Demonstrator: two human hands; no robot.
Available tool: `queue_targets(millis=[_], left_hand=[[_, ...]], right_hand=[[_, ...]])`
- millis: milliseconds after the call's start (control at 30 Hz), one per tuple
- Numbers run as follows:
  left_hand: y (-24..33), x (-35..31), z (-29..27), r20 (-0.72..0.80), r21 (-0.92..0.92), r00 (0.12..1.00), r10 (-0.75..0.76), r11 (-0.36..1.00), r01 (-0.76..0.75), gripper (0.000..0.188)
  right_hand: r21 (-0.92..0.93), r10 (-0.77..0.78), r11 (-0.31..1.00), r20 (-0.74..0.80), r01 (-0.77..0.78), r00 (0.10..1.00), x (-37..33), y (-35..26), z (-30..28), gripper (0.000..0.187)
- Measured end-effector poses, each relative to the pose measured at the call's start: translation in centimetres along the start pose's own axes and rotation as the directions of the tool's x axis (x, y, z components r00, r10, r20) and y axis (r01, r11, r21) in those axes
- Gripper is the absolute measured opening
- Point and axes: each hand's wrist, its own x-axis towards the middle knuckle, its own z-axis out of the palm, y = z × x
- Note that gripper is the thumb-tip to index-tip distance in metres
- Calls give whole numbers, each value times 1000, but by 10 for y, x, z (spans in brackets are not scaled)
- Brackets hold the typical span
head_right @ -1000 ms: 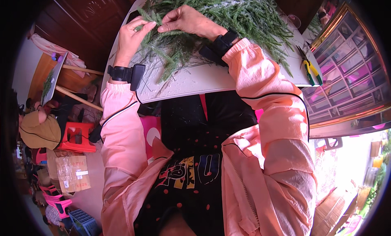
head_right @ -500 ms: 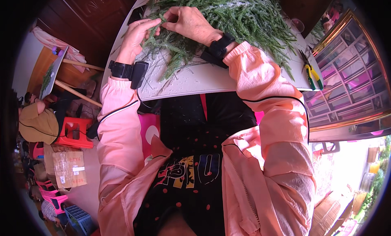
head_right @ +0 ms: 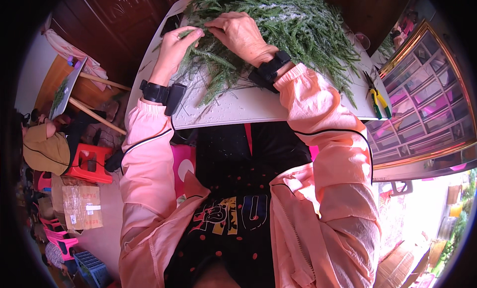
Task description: Trimming small sprigs of green plants using scissors at a workbench.
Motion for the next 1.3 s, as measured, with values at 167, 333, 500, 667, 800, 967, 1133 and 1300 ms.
queue_targets(millis=[167, 333, 500, 667, 800, 967, 1133, 1300], left_hand=[[-6, -1, 0, -9, 394, 978, 210, 900, -189, 21], [-1, -6, 7, -6, 494, 922, 388, 802, -334, 16], [0, -8, 12, 25, 501, 914, 405, 786, -362, 15], [3, -8, 15, 13, 419, 910, 414, 824, -382, 11], [8, -7, 13, 44, 443, 829, 557, 733, -516, 17], [16, -6, 9, 276, 355, 812, 514, 731, -583, 25], [19, -10, 8, 281, 408, 845, 455, 740, -534, 30], [17, -13, 5, 241, 506, 843, 481, 679, -532, 31]], right_hand=[[33, 90, 995, 113, -94, 990, -1, 0, 1, 20], [129, 246, 950, 250, -284, 936, 1, 5, 0, 21], [447, 321, 704, 493, -552, 809, -5, 29, 6, 27], [367, 320, 548, 739, -752, 593, -1, 41, -4, 32], [447, 329, 115, 825, -887, 459, 4, 6, -34, 34], [373, 300, 138, 867, -918, 398, -3, 23, -22, 35], [399, 249, 195, 863, -896, 439, -7, 30, -19, 31], [420, 234, 95, 872, -902, 431, -1, 20, -26, 26]])
